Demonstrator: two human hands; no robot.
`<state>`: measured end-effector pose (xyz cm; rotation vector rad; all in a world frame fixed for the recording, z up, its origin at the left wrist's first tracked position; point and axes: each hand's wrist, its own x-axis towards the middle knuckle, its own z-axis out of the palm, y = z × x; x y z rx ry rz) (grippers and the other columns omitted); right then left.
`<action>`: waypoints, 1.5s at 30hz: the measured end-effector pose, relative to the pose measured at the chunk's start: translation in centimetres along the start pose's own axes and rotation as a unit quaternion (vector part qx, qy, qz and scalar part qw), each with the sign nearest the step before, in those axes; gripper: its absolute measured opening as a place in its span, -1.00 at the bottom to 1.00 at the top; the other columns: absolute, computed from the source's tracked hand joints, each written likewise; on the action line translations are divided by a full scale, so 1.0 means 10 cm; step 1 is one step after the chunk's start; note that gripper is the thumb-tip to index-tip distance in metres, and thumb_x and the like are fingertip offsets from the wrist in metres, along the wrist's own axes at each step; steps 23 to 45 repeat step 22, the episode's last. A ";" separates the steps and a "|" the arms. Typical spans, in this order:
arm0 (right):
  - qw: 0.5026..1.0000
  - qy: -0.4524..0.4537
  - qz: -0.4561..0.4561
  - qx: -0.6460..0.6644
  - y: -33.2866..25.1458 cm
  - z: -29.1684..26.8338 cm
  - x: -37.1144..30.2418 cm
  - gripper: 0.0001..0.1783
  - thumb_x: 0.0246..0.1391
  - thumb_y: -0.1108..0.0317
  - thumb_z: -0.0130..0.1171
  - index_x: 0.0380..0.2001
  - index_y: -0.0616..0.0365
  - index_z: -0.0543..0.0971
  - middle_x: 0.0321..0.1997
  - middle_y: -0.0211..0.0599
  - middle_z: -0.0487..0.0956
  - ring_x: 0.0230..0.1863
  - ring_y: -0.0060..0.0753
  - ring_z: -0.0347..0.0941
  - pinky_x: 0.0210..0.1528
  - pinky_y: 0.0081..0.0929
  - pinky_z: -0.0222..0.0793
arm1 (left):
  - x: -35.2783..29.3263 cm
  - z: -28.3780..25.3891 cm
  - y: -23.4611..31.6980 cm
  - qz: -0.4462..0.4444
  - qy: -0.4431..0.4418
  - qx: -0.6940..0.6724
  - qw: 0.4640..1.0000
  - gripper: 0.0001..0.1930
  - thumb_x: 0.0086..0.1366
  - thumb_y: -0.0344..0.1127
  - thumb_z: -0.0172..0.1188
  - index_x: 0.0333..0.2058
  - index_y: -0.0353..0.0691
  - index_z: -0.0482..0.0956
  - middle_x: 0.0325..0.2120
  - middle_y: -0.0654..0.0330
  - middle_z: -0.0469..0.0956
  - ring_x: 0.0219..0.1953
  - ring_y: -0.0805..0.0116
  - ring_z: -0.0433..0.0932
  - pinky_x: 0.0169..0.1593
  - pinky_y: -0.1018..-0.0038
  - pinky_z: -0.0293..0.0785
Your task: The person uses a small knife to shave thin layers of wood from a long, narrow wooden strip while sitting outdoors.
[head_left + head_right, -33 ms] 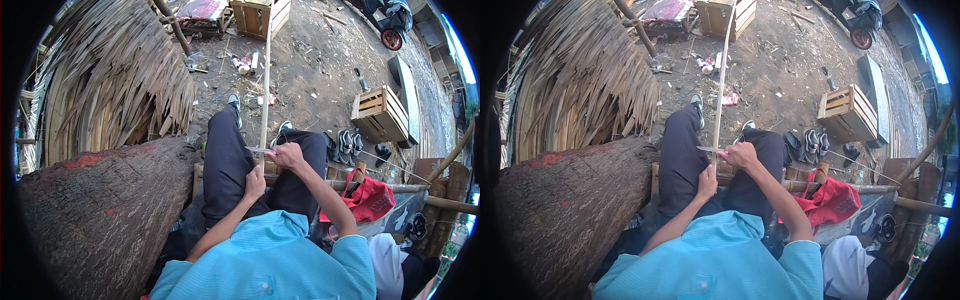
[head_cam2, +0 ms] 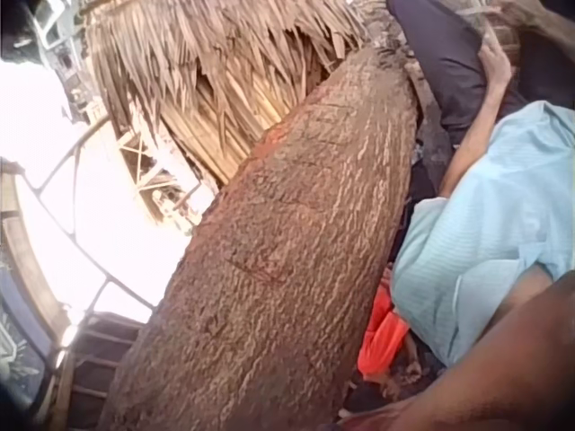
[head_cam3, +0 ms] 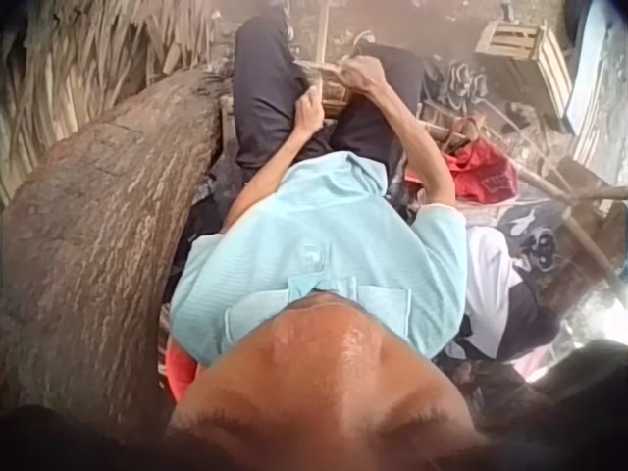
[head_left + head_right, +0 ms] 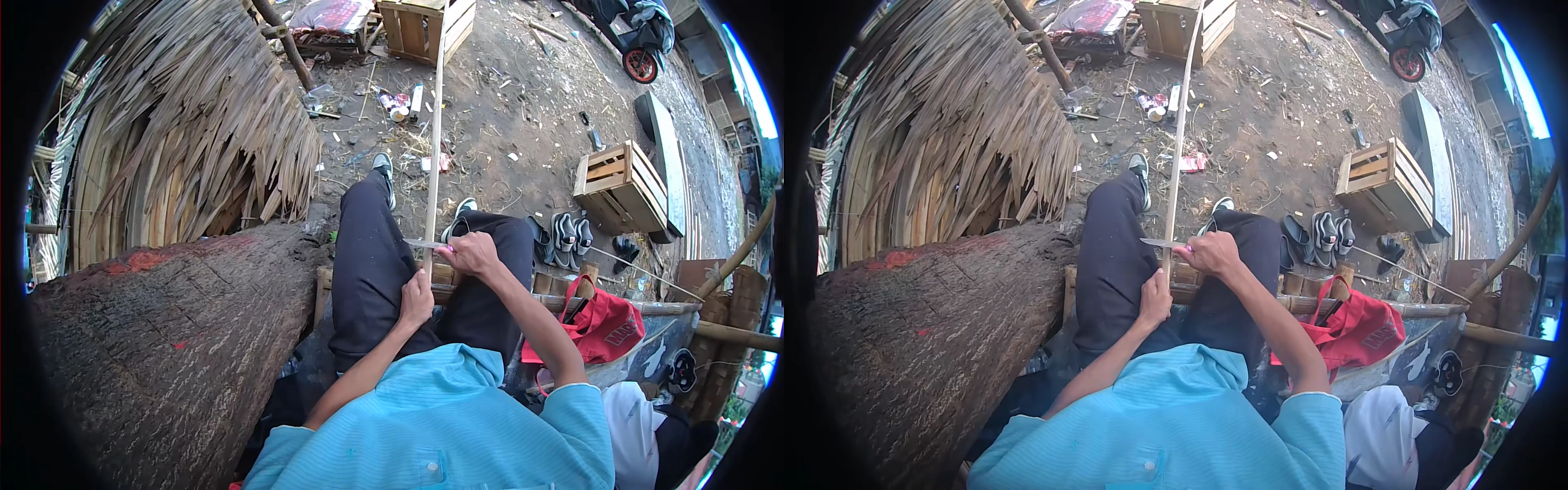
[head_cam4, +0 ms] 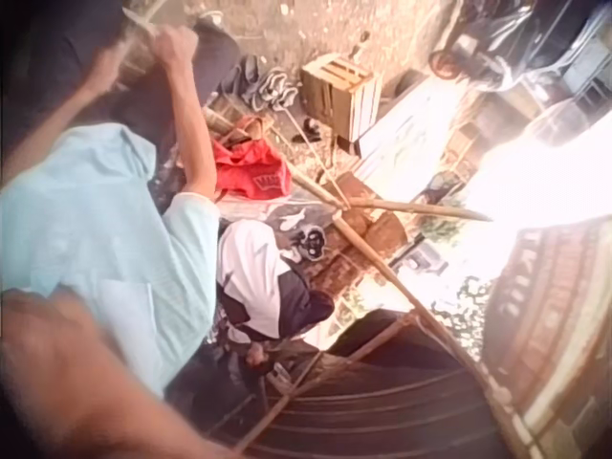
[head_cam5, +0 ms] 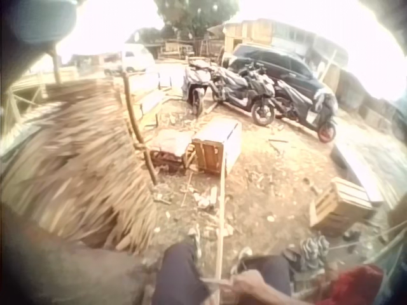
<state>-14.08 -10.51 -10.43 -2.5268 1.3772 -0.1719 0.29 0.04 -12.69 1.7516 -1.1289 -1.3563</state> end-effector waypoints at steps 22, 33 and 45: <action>0.992 -0.050 0.109 0.043 -0.06 -0.03 -0.09 -0.36 0.04 -0.24 -0.11 -0.74 0.06 0.56 -0.75 -0.13 0.48 -0.61 -0.04 0.48 -0.57 -0.20 0.37 | 0.01 0.01 -0.01 -0.011 0.006 -0.021 1.000 -0.56 0.35 -0.14 -0.29 -0.37 -0.41 0.44 -0.54 -0.26 0.46 -0.38 -0.24 0.45 -0.32 0.03 0.32; 0.992 -0.050 0.109 0.043 -0.06 -0.03 -0.09 -0.36 0.04 -0.24 -0.11 -0.74 0.06 0.56 -0.75 -0.13 0.48 -0.61 -0.04 0.48 -0.57 -0.20 0.37 | 0.01 0.01 -0.01 -0.011 0.006 -0.021 1.000 -0.56 0.35 -0.14 -0.29 -0.37 -0.41 0.44 -0.54 -0.26 0.46 -0.38 -0.24 0.45 -0.32 0.03 0.32; 0.992 -0.050 0.109 0.043 -0.06 -0.03 -0.09 -0.36 0.04 -0.24 -0.11 -0.74 0.06 0.56 -0.75 -0.13 0.48 -0.61 -0.04 0.48 -0.57 -0.20 0.37 | 0.01 0.01 -0.01 -0.011 0.006 -0.021 1.000 -0.56 0.35 -0.14 -0.29 -0.37 -0.41 0.44 -0.54 -0.26 0.46 -0.38 -0.24 0.45 -0.32 0.03 0.32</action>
